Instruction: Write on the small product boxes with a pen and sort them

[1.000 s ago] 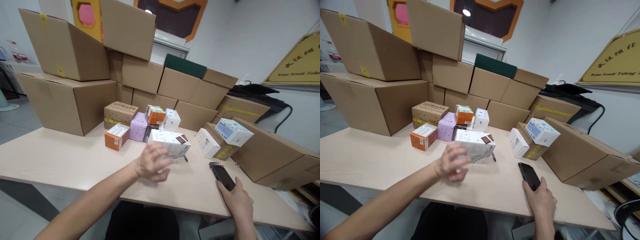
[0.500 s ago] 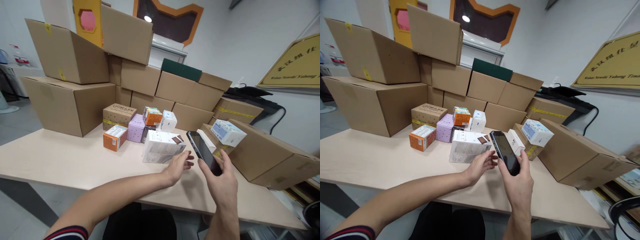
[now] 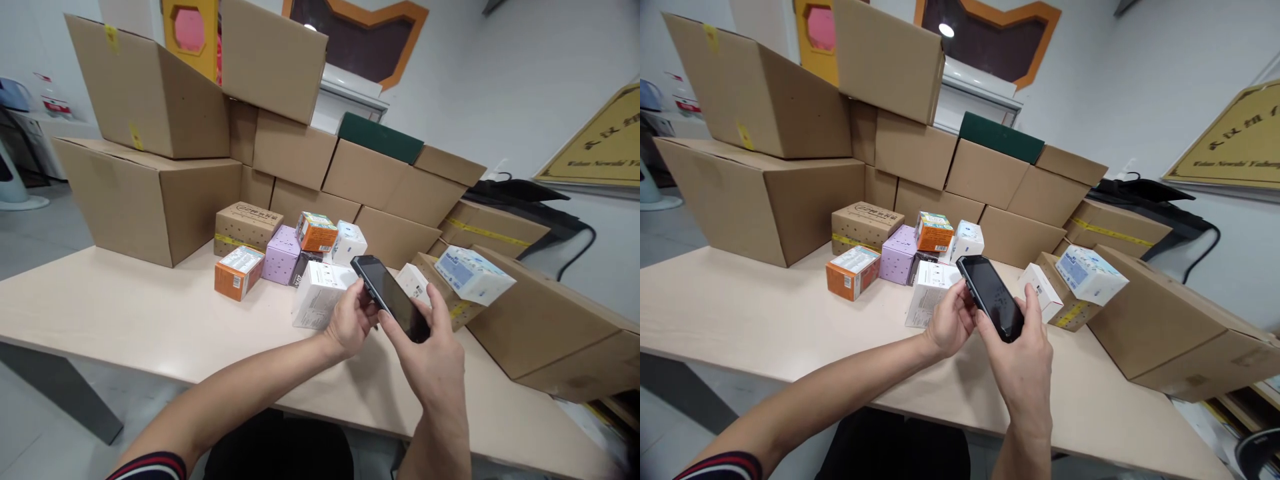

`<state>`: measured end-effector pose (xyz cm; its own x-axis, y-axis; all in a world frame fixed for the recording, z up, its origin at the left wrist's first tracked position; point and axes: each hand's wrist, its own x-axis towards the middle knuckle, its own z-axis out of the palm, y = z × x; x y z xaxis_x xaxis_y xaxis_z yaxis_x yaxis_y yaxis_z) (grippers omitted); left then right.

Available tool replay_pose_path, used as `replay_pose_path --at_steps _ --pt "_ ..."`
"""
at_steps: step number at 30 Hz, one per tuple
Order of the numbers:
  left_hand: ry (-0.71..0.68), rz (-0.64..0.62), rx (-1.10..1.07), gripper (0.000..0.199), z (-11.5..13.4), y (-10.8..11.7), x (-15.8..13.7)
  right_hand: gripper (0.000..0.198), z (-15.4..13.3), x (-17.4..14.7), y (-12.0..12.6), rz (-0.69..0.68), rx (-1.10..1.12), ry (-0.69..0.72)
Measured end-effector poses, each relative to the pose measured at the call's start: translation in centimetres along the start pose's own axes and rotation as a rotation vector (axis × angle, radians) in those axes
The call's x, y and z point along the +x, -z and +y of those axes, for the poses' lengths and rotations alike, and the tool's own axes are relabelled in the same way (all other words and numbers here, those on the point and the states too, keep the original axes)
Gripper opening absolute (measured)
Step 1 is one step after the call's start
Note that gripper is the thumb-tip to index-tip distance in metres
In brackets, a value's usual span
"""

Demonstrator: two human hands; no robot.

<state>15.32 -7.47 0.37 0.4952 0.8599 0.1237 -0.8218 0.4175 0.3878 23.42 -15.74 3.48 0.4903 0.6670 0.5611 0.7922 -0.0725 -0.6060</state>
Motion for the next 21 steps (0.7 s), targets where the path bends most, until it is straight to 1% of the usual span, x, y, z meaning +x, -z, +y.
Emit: replay_pose_path --at_steps 5,12,16,21 --pt "-0.035 0.017 0.003 0.028 0.2 -0.1 0.0 0.096 -0.4 0.2 -0.2 -0.045 -0.015 0.034" --pt "-0.016 0.07 -0.04 0.027 0.4 -0.3 0.1 0.096 -0.6 0.5 -0.1 -0.08 -0.054 0.032" --pt "0.004 0.091 -0.054 0.03 0.6 -0.5 0.0 0.096 -0.4 0.7 -0.1 -0.108 -0.056 0.031" --pt "0.029 0.074 -0.033 0.031 0.7 -0.6 -0.2 0.096 -0.4 1.3 0.2 -0.12 -0.038 0.012"
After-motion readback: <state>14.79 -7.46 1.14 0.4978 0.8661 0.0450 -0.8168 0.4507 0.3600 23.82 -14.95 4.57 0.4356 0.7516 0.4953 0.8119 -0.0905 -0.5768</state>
